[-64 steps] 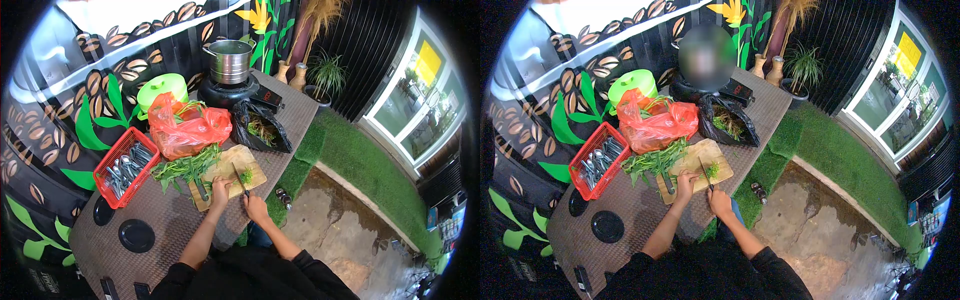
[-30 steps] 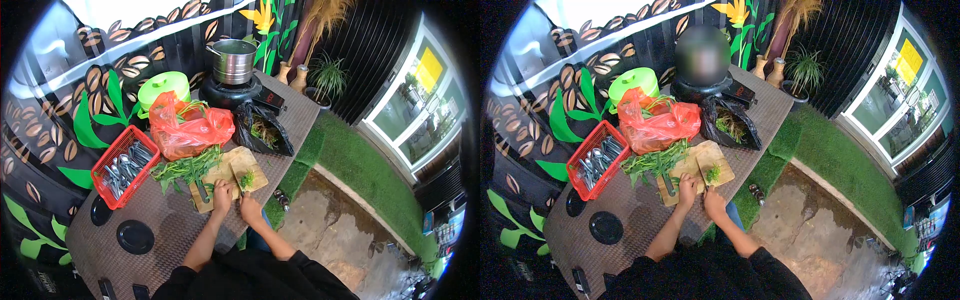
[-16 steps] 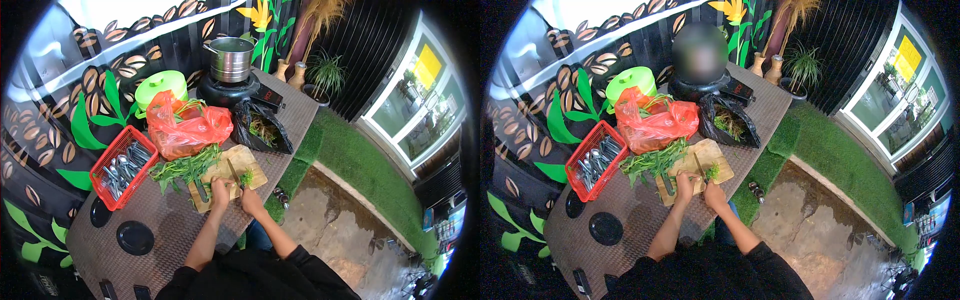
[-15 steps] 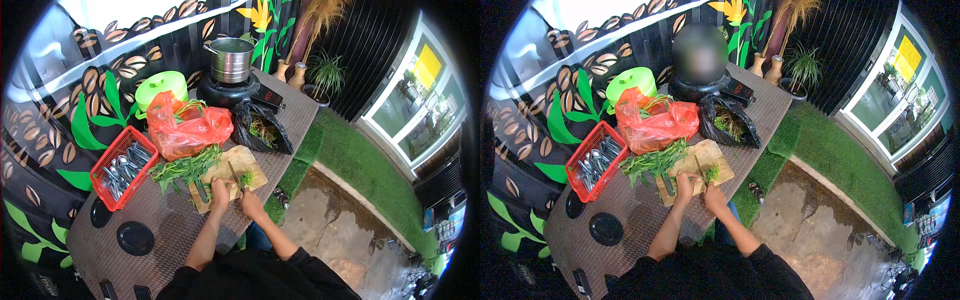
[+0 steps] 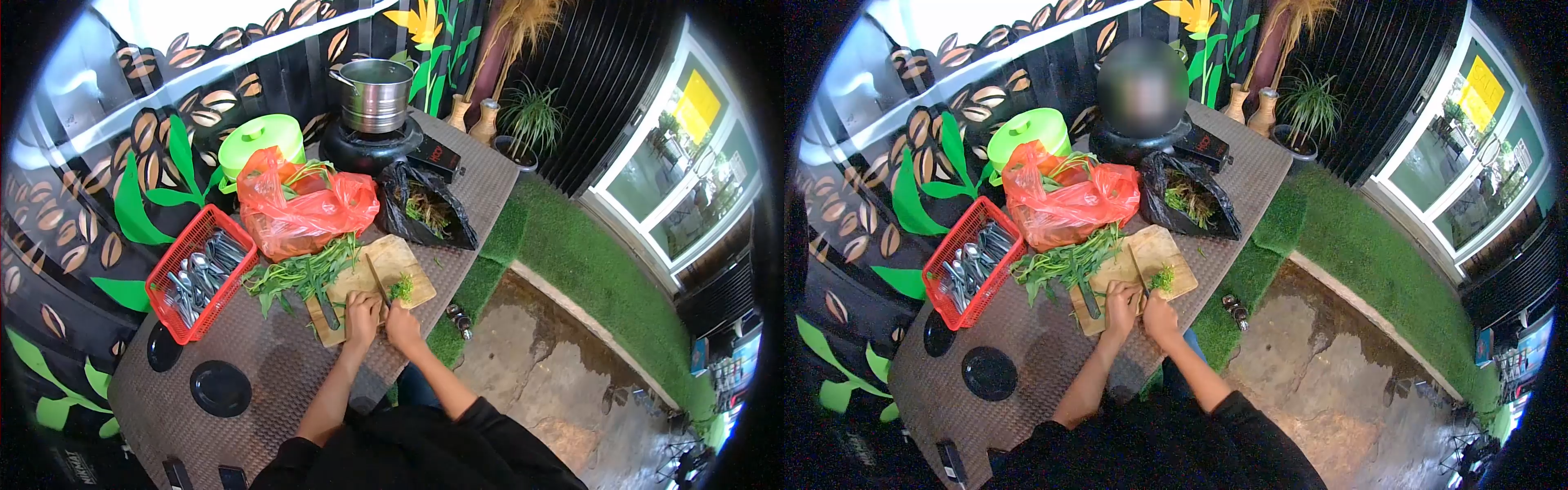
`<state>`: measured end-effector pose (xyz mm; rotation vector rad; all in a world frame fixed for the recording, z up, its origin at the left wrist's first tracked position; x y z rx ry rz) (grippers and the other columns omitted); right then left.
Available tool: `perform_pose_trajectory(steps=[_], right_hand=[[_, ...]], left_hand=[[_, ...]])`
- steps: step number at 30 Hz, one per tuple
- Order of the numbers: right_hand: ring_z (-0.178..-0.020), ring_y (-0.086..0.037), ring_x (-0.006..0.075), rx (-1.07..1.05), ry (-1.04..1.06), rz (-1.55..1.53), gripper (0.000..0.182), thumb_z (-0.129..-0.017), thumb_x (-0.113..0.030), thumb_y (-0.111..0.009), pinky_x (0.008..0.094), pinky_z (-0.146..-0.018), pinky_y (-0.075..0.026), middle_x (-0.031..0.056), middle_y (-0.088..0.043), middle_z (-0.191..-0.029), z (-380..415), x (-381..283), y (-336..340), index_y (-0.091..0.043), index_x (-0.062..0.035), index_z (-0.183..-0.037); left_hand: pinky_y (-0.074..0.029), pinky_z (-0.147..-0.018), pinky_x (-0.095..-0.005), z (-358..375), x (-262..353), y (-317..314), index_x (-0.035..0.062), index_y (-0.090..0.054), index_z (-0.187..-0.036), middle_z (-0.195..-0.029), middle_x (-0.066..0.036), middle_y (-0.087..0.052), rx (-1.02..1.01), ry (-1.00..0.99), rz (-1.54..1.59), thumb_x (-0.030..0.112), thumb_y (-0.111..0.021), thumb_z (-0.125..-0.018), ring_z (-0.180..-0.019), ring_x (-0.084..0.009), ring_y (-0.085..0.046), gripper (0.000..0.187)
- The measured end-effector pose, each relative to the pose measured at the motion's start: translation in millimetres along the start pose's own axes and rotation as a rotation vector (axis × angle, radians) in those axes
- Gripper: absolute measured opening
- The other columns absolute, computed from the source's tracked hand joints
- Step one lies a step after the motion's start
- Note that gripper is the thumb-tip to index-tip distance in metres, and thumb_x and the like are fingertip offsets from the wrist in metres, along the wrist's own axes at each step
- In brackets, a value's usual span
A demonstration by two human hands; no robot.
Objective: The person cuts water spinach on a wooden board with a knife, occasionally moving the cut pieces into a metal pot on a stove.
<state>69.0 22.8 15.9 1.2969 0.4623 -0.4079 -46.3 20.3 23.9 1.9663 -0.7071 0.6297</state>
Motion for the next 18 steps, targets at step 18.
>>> perform_pose_trajectory(steps=[18], right_hand=[[-0.077,-0.063,0.0437,0.039,0.035,0.081,0.036,-0.093,-0.033,-0.043,0.0514,-0.067,-0.051,0.0281,-0.062,-0.082,15.5,-3.4,-9.3,-0.049,0.0029,-0.094]], left_hand=[[-0.045,-0.066,-0.0381,-7.3,-7.5,4.7,0.0031,-0.038,-0.102,-0.088,-0.016,-0.056,-0.018,0.234,0.228,-0.013,-0.062,-0.071,-0.078,-0.0288,-0.064,0.042]])
Point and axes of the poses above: each hand's wrist, its own z-axis away from the middle knuckle, its own y-axis out of the back of the hand, x = y × z, the point moved 5 cm from there along -z, towards the middle knuckle
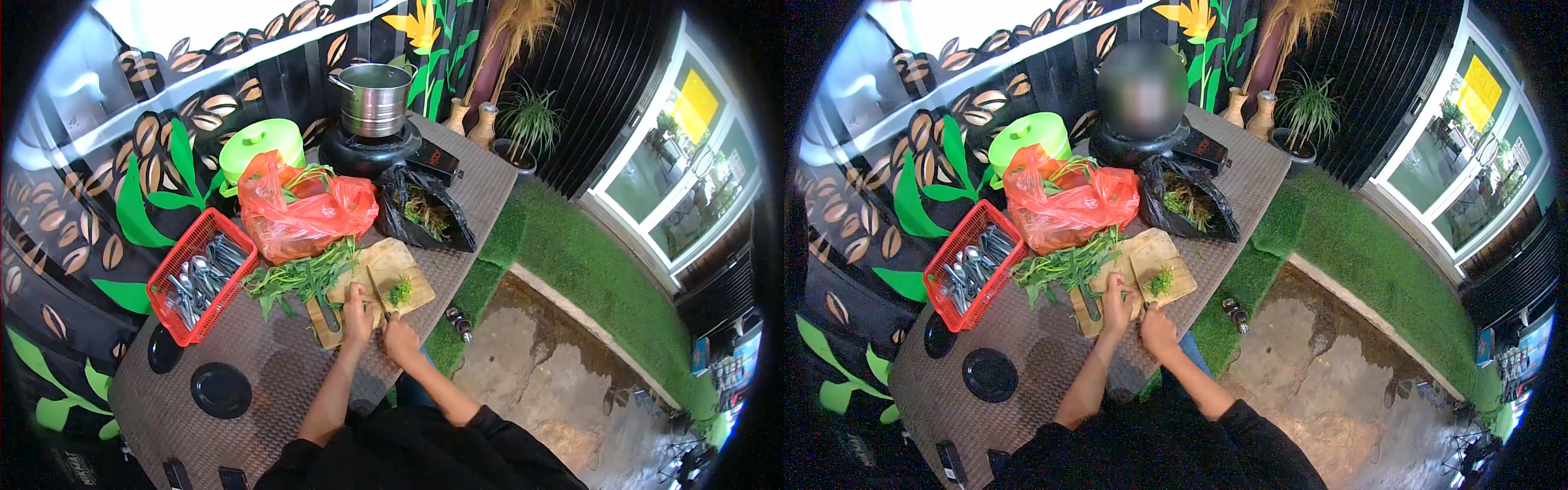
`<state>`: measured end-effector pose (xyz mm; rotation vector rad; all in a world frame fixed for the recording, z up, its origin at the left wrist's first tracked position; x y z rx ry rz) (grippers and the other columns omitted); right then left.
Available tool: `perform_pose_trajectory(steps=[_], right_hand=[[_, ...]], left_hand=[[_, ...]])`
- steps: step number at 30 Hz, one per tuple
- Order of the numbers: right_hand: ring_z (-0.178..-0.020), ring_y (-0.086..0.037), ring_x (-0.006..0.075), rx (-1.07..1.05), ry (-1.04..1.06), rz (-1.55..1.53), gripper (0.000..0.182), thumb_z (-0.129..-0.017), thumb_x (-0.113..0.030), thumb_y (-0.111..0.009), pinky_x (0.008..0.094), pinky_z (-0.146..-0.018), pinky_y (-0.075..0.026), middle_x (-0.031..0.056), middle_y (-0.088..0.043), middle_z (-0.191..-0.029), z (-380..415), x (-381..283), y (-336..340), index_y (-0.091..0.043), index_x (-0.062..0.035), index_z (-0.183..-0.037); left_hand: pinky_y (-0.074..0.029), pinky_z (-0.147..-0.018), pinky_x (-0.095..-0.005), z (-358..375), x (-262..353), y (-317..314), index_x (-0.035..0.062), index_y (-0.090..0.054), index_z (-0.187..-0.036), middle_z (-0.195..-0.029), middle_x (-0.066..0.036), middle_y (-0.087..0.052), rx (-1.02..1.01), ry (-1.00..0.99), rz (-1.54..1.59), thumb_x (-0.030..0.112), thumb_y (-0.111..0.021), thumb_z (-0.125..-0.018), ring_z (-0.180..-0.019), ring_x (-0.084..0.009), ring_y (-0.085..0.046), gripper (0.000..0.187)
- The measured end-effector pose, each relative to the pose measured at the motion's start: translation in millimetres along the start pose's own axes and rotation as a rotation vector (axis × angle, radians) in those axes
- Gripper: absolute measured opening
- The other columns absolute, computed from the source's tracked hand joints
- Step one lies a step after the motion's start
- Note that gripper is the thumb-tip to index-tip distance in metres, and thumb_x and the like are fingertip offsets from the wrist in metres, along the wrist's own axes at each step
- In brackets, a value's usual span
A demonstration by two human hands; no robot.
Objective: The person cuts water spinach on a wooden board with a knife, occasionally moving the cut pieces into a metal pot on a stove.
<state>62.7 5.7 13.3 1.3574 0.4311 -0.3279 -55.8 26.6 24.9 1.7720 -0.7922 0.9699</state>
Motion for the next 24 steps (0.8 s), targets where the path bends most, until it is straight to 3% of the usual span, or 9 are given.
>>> perform_pose_trajectory(steps=[6,9,12,15,18,24], right_hand=[[-0.079,-0.063,0.0428,-0.015,0.029,-0.051,0.038,-0.093,-0.033,-0.043,0.0517,-0.069,-0.051,0.0264,-0.063,-0.084,-17.2,-3.8,7.9,-0.049,0.0039,-0.099],[-0.079,-0.063,0.0434,-0.048,-0.057,-0.055,0.034,-0.093,-0.030,-0.041,0.0529,-0.068,-0.050,0.0291,-0.062,-0.085,4.3,-3.3,1.4,-0.046,0.0022,-0.102],[-0.077,-0.063,0.0429,-0.005,-0.028,0.008,0.033,-0.093,-0.029,-0.041,0.0520,-0.067,-0.051,0.0280,-0.063,-0.083,-4.3,-1.6,-8.4,-0.045,0.0018,-0.103],[-0.075,-0.063,0.0432,-0.003,-0.007,-0.019,0.033,-0.093,-0.030,-0.043,0.0521,-0.066,-0.051,0.0276,-0.063,-0.079,-7.2,-0.6,-2.4,-0.046,0.0021,-0.102],[-0.072,-0.064,0.0407,0.013,0.019,-0.010,0.032,-0.092,-0.028,-0.045,0.0493,-0.064,-0.052,0.0259,-0.063,-0.074,-3.6,-0.6,5.5,-0.046,0.0025,-0.100],[-0.080,-0.061,0.0458,-0.060,0.004,-0.066,0.036,-0.093,-0.032,-0.042,0.0530,-0.072,-0.048,0.0290,-0.062,-0.083,-9.7,4.8,10.5,-0.046,0.0030,-0.102]], left_hand=[[-0.045,-0.063,-0.0367,1.2,-5.2,0.1,0.0042,-0.037,-0.096,-0.082,-0.014,-0.052,0.014,-0.057,0.011,-0.011,-0.063,-0.072,-0.076,-0.0275,-0.065,0.039],[-0.044,-0.062,-0.0357,-0.2,0.5,4.7,0.0044,-0.037,-0.096,-0.084,-0.016,-0.056,0.031,-0.045,0.044,-0.011,-0.064,-0.072,-0.075,-0.0296,-0.065,0.039],[-0.045,-0.069,-0.0414,5.5,-1.8,3.6,0.0029,-0.041,-0.098,-0.083,-0.018,-0.059,-0.022,0.016,0.053,-0.001,-0.060,-0.079,-0.078,-0.0355,-0.060,0.027],[-0.044,-0.079,-0.0420,18.4,3.1,4.1,0.0021,-0.050,-0.102,-0.097,-0.019,-0.056,-0.073,-0.091,-0.164,0.008,-0.055,-0.085,-0.094,-0.0362,-0.054,0.019],[-0.044,-0.079,-0.0414,26.6,8.5,5.5,0.0017,-0.049,-0.102,-0.095,-0.018,-0.056,-0.089,-0.204,-0.226,0.003,-0.052,-0.085,-0.093,-0.0364,-0.054,0.018],[-0.043,-0.078,-0.0420,6.9,-1.9,8.0,0.0001,-0.058,-0.092,-0.089,-0.015,-0.058,-0.111,-0.055,-0.006,-0.001,-0.056,-0.079,-0.093,-0.0351,-0.054,0.013]])
Point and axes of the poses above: each hand's wrist, its own z-axis away from the middle knuckle, its own y-axis out of the back of the hand, x = y × z, the point moved 5 cm from there along -z, towards the middle knuckle
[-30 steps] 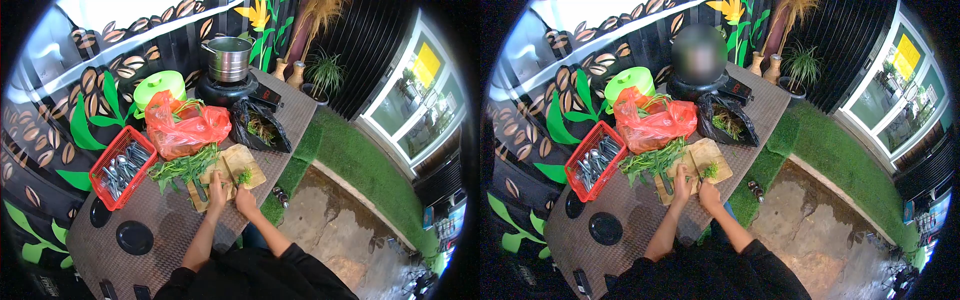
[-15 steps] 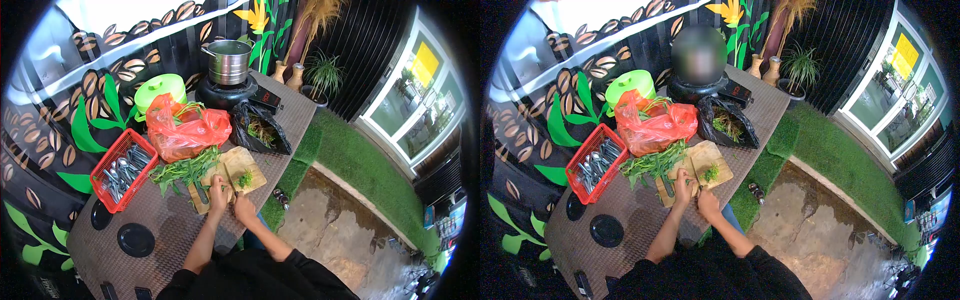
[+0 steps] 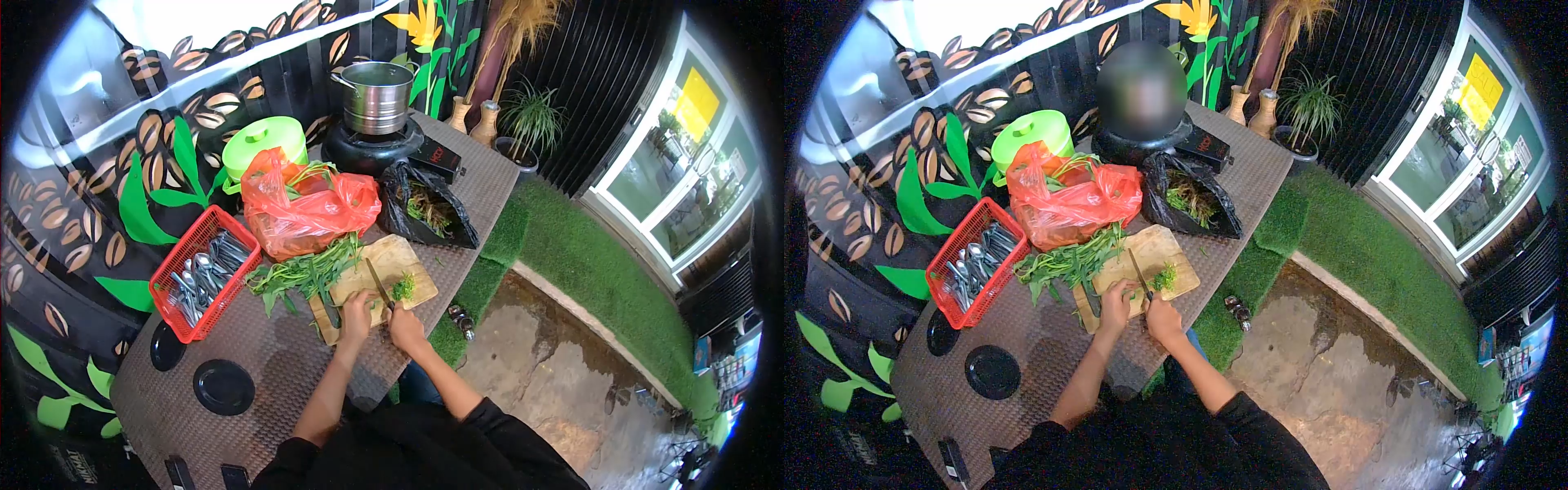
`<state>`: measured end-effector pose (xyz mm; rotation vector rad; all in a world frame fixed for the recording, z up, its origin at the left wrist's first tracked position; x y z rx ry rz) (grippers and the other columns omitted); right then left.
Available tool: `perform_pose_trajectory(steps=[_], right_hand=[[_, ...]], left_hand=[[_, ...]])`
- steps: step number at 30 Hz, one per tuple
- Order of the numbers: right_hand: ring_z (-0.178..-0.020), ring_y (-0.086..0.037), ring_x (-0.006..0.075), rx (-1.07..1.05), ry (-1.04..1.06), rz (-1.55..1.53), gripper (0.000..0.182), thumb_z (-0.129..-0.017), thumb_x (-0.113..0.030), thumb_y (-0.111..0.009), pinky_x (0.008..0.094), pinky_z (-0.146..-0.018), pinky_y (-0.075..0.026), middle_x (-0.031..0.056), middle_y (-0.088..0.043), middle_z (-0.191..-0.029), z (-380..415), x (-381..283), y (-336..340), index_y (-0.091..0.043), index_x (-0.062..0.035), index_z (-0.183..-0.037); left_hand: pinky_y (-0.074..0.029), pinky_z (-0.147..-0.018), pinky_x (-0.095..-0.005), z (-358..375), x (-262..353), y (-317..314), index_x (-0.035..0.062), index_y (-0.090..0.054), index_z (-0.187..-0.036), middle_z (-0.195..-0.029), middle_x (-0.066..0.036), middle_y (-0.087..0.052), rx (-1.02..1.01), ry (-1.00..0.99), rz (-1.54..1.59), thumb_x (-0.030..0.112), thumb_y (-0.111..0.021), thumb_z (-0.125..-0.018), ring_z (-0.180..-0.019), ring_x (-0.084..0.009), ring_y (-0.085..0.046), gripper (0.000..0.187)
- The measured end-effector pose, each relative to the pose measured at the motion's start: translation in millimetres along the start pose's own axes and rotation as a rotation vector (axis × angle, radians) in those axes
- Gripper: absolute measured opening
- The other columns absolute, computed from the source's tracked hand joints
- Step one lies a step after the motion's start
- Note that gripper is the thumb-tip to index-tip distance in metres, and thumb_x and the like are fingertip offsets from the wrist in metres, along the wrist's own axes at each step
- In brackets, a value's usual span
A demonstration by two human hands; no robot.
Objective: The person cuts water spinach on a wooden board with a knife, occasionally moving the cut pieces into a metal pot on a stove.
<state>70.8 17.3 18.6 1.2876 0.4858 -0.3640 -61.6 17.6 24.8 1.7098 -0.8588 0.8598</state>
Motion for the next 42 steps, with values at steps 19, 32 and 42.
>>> perform_pose_trajectory(steps=[19,32,42], right_hand=[[-0.081,-0.062,0.0444,-0.042,0.067,0.074,0.032,-0.091,-0.027,-0.045,0.0515,-0.071,-0.049,0.0275,-0.062,-0.085,-4.6,8.5,13.2,-0.052,0.0038,-0.098],[-0.081,-0.060,0.0468,0.005,-0.063,0.024,0.035,-0.093,-0.031,-0.043,0.0519,-0.069,-0.049,0.0304,-0.061,-0.086,19.7,-9.3,5.3,-0.046,0.0035,-0.098],[-0.082,-0.060,0.0476,-0.014,-0.061,-0.031,0.034,-0.093,-0.031,-0.041,0.0545,-0.073,-0.048,0.0303,-0.061,-0.087,14.1,-8.5,-4.5,-0.046,0.0018,-0.099]], left_hand=[[-0.044,-0.077,-0.0359,-0.3,-0.1,-4.9,0.0003,-0.069,-0.083,-0.079,-0.011,-0.061,0.130,-0.217,-0.213,0.003,-0.062,-0.075,-0.083,-0.0274,-0.054,0.011],[-0.045,-0.078,-0.0367,2.9,-4.2,-8.0,-0.0004,-0.069,-0.086,-0.081,-0.012,-0.060,0.121,-0.229,-0.238,0.001,-0.059,-0.076,-0.085,-0.0274,-0.053,0.015],[-0.045,-0.077,-0.0368,3.6,0.5,-5.8,-0.0012,-0.068,-0.081,-0.079,-0.012,-0.059,0.128,-0.204,-0.258,0.000,-0.060,-0.073,-0.085,-0.0279,-0.054,0.012]])
Point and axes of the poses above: each hand's wrist, its own z-axis away from the middle knuckle, its own y-axis out of the back of the hand, x = y × z, the point moved 5 cm from there along -z, towards the middle knuckle
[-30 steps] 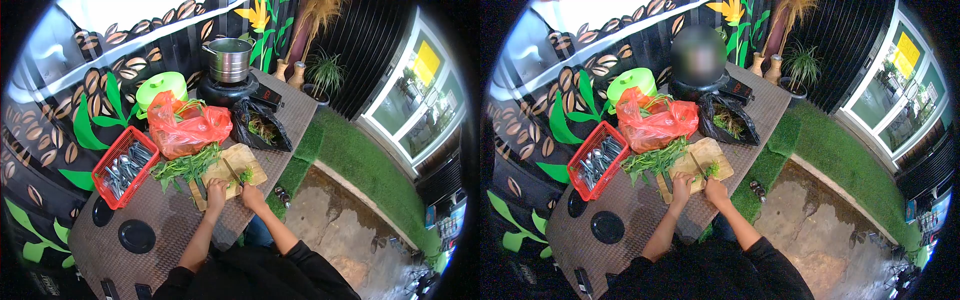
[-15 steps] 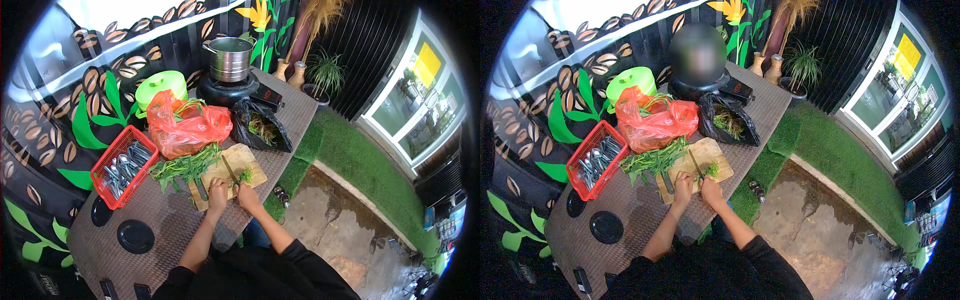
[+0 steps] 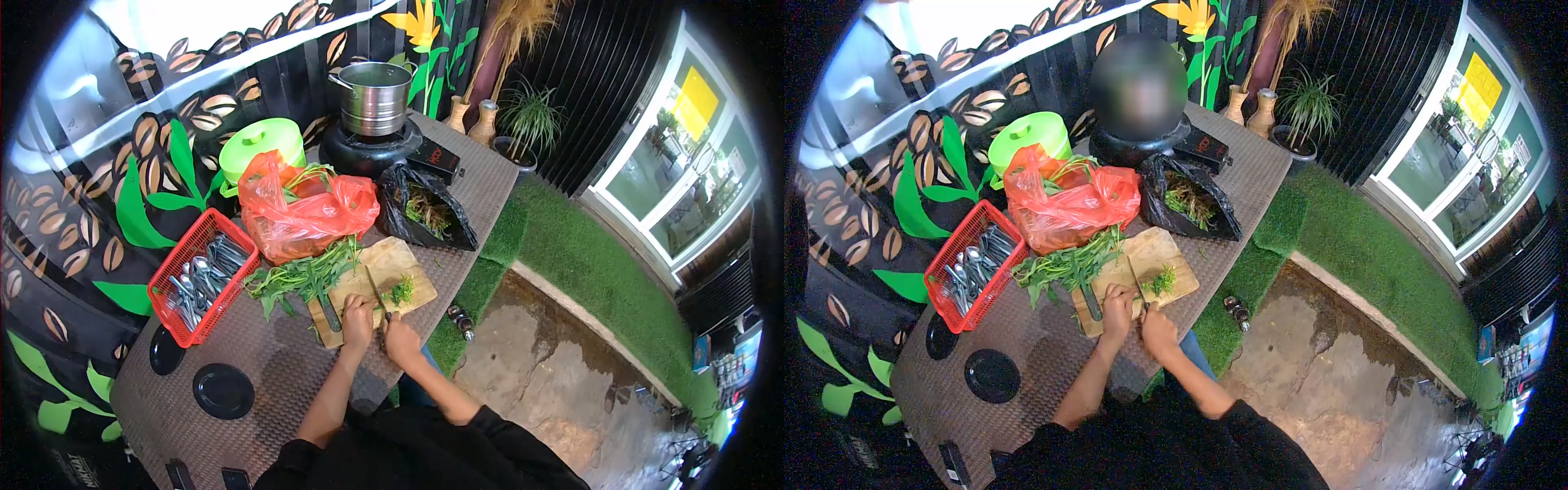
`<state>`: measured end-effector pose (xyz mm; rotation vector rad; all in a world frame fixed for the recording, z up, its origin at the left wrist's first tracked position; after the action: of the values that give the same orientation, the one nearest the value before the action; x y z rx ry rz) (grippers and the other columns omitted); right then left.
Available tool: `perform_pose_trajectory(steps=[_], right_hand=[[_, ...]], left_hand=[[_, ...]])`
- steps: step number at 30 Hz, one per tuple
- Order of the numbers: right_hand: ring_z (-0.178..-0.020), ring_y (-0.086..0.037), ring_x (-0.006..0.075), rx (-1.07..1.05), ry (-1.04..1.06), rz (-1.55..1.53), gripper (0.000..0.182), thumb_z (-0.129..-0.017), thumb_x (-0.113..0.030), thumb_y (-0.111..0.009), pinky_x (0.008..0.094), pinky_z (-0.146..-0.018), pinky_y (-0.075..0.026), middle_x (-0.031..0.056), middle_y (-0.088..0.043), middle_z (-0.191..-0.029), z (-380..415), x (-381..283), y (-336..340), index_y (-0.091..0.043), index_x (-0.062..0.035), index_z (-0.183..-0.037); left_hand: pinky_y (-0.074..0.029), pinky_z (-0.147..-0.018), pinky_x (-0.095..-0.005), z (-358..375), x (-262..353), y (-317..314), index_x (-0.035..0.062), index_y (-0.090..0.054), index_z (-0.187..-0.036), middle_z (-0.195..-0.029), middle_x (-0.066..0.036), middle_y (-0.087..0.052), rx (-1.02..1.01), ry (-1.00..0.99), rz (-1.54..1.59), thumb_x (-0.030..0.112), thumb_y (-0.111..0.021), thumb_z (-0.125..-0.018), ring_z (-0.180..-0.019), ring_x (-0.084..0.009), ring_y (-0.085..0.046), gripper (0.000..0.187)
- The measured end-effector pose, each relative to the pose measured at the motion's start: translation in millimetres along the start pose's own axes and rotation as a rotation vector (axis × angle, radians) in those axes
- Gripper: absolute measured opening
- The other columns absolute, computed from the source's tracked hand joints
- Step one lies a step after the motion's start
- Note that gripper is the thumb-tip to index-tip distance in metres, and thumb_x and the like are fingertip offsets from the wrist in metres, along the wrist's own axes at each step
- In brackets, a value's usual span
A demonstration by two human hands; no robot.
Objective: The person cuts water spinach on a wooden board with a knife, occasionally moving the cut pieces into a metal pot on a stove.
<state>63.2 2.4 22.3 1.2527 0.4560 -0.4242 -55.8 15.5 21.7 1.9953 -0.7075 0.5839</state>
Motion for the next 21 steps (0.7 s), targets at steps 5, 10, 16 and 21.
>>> perform_pose_trajectory(steps=[5,10,16,21], right_hand=[[-0.084,-0.061,0.0460,0.005,0.043,-0.010,0.036,-0.094,-0.031,-0.040,0.0535,-0.073,-0.048,0.0311,-0.061,-0.086,-19.5,0.5,1.8,-0.046,0.0036,-0.101],[-0.088,-0.059,0.0459,-0.013,0.040,-0.012,0.037,-0.093,-0.032,-0.042,0.0530,-0.076,-0.047,0.0303,-0.061,-0.091,-18.7,5.4,13.2,-0.048,0.0037,-0.103],[-0.087,-0.061,0.0440,-0.066,0.092,0.047,0.038,-0.093,-0.032,-0.042,0.0512,-0.076,-0.049,0.0303,-0.062,-0.090,-13.3,1.3,24.1,-0.049,0.0045,-0.098],[-0.082,-0.061,0.0463,-0.015,0.008,0.037,0.036,-0.092,-0.031,-0.044,0.0521,-0.072,-0.049,0.0295,-0.062,-0.088,7.3,-2.2,5.6,-0.047,0.0036,-0.101]], left_hand=[[-0.045,-0.079,-0.0369,4.6,2.2,0.0,-0.0015,-0.068,-0.086,-0.084,-0.012,-0.059,0.000,-0.027,-0.024,0.001,-0.059,-0.075,-0.089,-0.0284,-0.053,0.014],[-0.042,-0.086,-0.0391,13.1,19.9,9.3,-0.0008,-0.068,-0.095,-0.095,-0.012,-0.059,0.070,-0.093,-0.100,0.003,-0.058,-0.079,-0.094,-0.0295,-0.051,0.019],[-0.043,-0.083,-0.0387,3.5,-4.2,2.1,-0.0009,-0.070,-0.086,-0.087,-0.013,-0.062,0.004,0.042,0.082,0.003,-0.060,-0.077,-0.090,-0.0299,-0.053,0.014],[-0.043,-0.080,-0.0383,-3.7,-13.4,2.2,-0.0005,-0.070,-0.079,-0.082,-0.014,-0.064,-0.013,0.102,0.154,0.000,-0.065,-0.072,-0.085,-0.0299,-0.054,0.009]])
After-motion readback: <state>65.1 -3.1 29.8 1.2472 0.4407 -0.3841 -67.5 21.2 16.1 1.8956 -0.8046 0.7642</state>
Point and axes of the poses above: each hand's wrist, its own z-axis away from the middle knuckle, its own y-axis out of the back of the hand, x = y × z, the point moved 5 cm from there along -z, towards the middle knuckle
